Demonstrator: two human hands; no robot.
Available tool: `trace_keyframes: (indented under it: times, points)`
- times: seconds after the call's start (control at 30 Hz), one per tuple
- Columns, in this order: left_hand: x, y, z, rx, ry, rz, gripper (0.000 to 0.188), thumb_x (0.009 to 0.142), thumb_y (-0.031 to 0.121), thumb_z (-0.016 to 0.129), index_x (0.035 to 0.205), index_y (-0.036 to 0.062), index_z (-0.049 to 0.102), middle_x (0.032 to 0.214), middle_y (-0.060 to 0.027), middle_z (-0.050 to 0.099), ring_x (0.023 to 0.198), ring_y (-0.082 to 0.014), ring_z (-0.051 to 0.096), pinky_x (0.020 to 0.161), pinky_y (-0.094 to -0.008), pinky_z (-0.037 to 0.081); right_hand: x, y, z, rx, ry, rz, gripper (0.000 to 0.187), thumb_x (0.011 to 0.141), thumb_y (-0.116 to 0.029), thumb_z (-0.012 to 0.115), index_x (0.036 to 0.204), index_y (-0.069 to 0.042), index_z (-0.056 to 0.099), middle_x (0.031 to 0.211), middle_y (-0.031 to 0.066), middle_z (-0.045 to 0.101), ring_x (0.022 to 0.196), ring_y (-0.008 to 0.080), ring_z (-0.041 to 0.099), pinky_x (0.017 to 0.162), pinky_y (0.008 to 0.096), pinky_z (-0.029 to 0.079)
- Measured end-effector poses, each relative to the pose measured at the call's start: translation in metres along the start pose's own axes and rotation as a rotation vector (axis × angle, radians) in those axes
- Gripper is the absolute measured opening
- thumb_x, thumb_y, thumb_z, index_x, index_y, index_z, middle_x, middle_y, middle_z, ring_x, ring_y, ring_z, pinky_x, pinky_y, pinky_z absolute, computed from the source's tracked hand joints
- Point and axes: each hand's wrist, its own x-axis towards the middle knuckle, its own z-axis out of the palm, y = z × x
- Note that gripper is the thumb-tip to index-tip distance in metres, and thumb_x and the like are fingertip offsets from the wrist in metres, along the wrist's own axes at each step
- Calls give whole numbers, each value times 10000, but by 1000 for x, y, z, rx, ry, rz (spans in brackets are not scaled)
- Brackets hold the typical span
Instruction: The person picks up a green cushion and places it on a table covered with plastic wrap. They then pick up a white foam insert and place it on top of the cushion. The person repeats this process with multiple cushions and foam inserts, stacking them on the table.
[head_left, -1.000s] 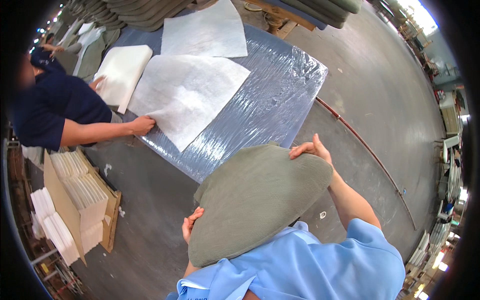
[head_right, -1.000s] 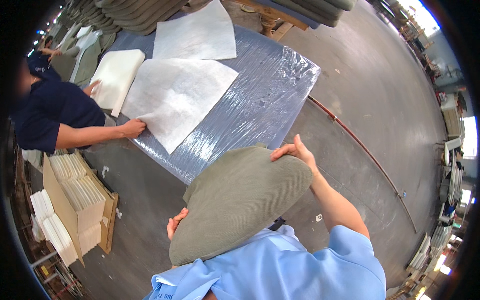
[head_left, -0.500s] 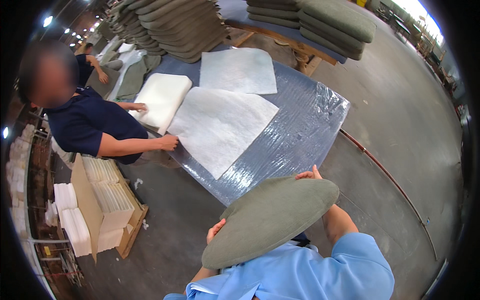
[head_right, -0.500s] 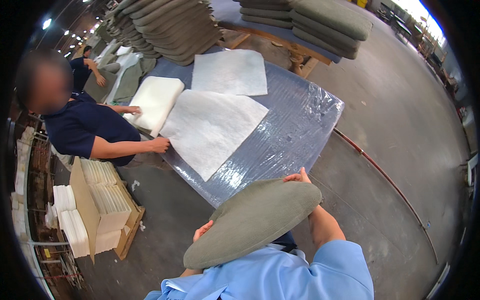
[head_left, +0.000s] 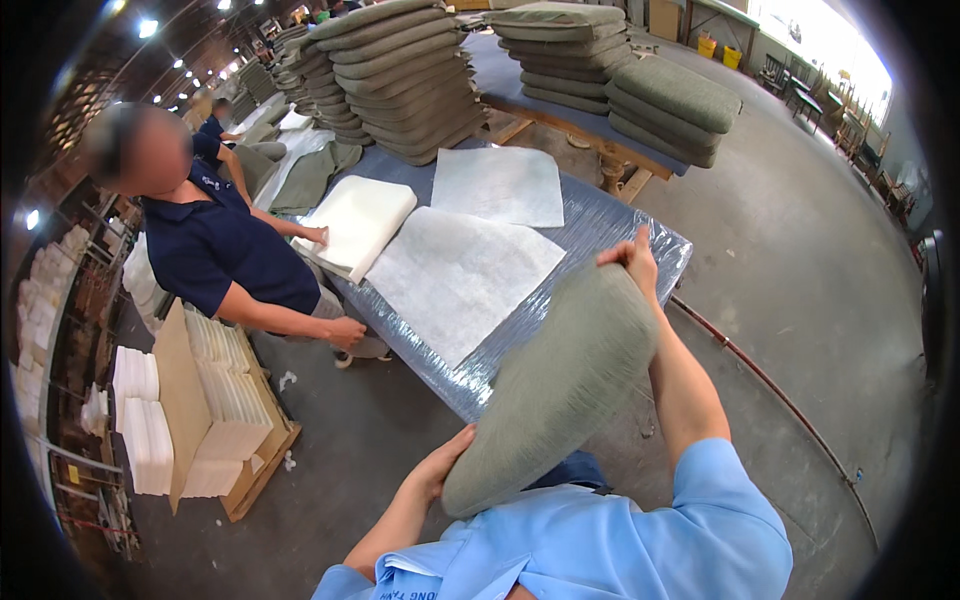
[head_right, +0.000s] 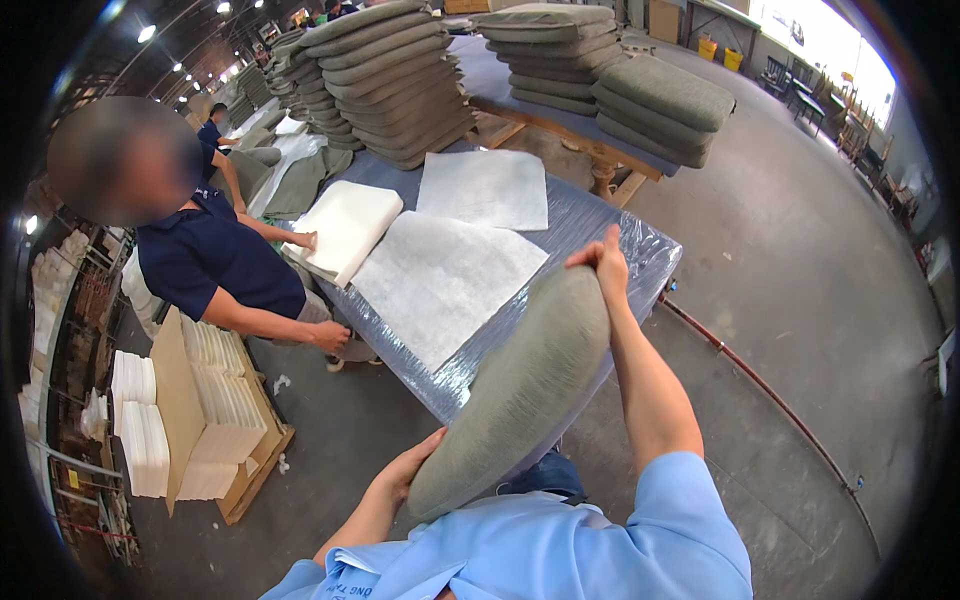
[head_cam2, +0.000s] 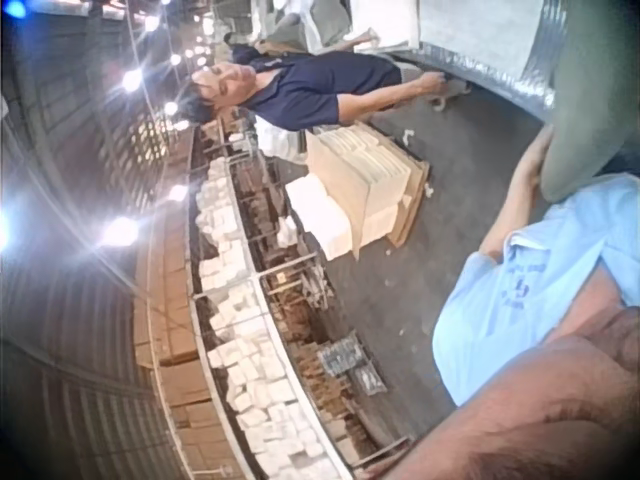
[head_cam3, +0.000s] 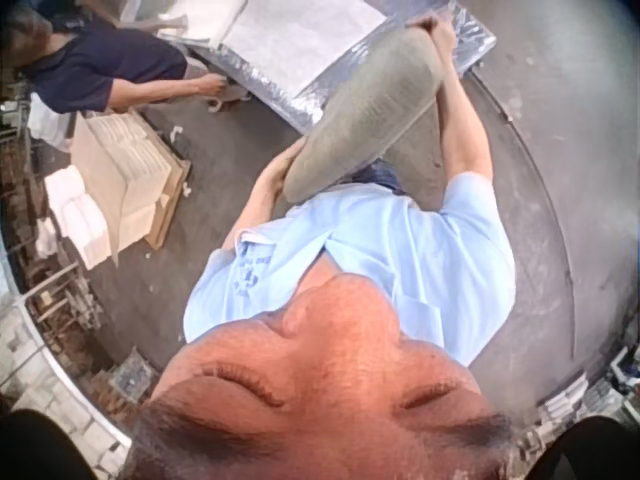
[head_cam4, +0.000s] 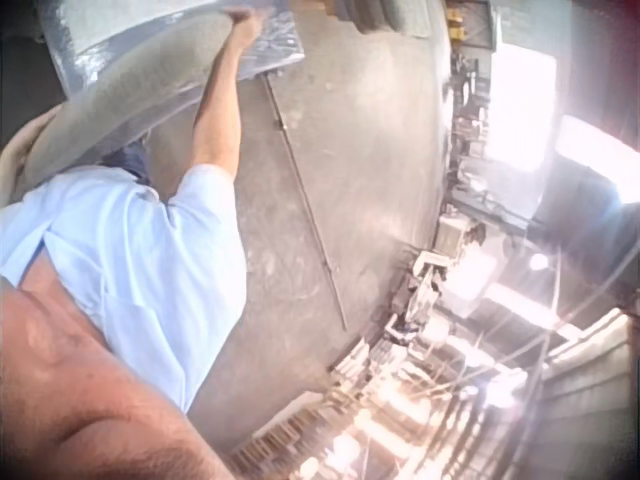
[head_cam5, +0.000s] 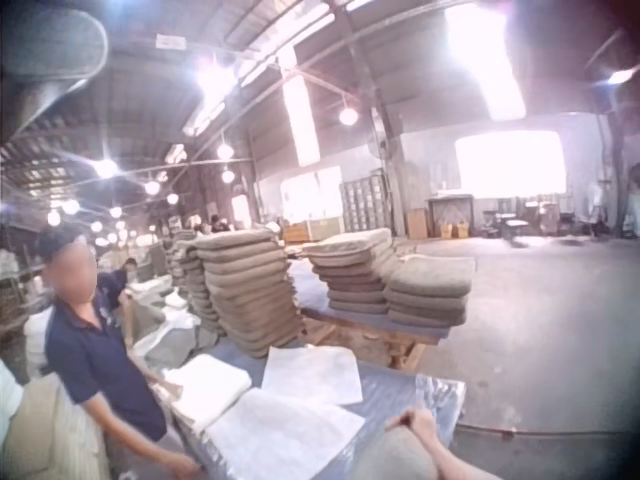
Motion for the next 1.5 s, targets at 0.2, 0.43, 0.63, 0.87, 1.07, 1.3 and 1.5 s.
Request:
trace_keyframes:
  times: [0.2,0.43,0.63,0.87,1.07,1.3,1.5]
  points:
    - [4,26,76,174,-163,272,760,1089,600,357,1649,98,251,1663,-134,325,1536,-276,293,1229,-408,281,18,-21,69,-194,77,-186,901,1066,-678,269,701,16,710,725,131,730,702,208,670,774,331,522]
    - [-44,76,156,602,-102,1238,1074,969,521,682,1649,3,32,1653,-232,239,1540,-327,250,1235,-441,256,-10,-24,113,-282,67,-163,689,1076,-539,434,872,14,790,895,118,774,894,207,690,891,328,495]
    - [-51,77,154,505,-26,1235,1050,925,351,781,1635,-1,92,1612,-211,290,1481,-303,343,1216,-423,295,-98,-17,127,-85,-212,-262,634,1096,-525,385,1299,-9,693,1530,186,520,1446,302,430,1210,389,282]
    - [-58,74,148,758,74,1463,916,932,298,734,1602,-36,206,1635,-265,284,1517,-357,323,1216,-454,304,-211,-38,121,-65,-243,-334,722,1116,-530,311,1622,-16,278,1697,174,235,1568,289,225,1264,397,198]
    - [-73,66,150,807,48,1508,771,914,286,733,1516,-61,398,1594,-311,366,1496,-429,368,1206,-494,322,-236,-25,114,-31,-186,-380,745,1116,-502,328,1637,14,197,1707,169,203,1573,287,207,1269,398,177]
    - [-79,40,139,846,69,1559,727,899,287,749,1467,-62,459,1583,-342,362,1480,-462,383,1204,-514,331,-223,-19,107,-50,-190,-302,741,1101,-477,399,1633,9,227,1698,160,245,1560,266,240,1261,382,195]
    - [-81,19,137,820,15,1566,700,861,234,783,1443,-36,504,1589,-351,344,1511,-463,334,1222,-516,301,-140,1,95,70,-127,-108,691,1092,-420,443,1634,-29,270,1679,137,307,1511,246,351,1225,354,287]
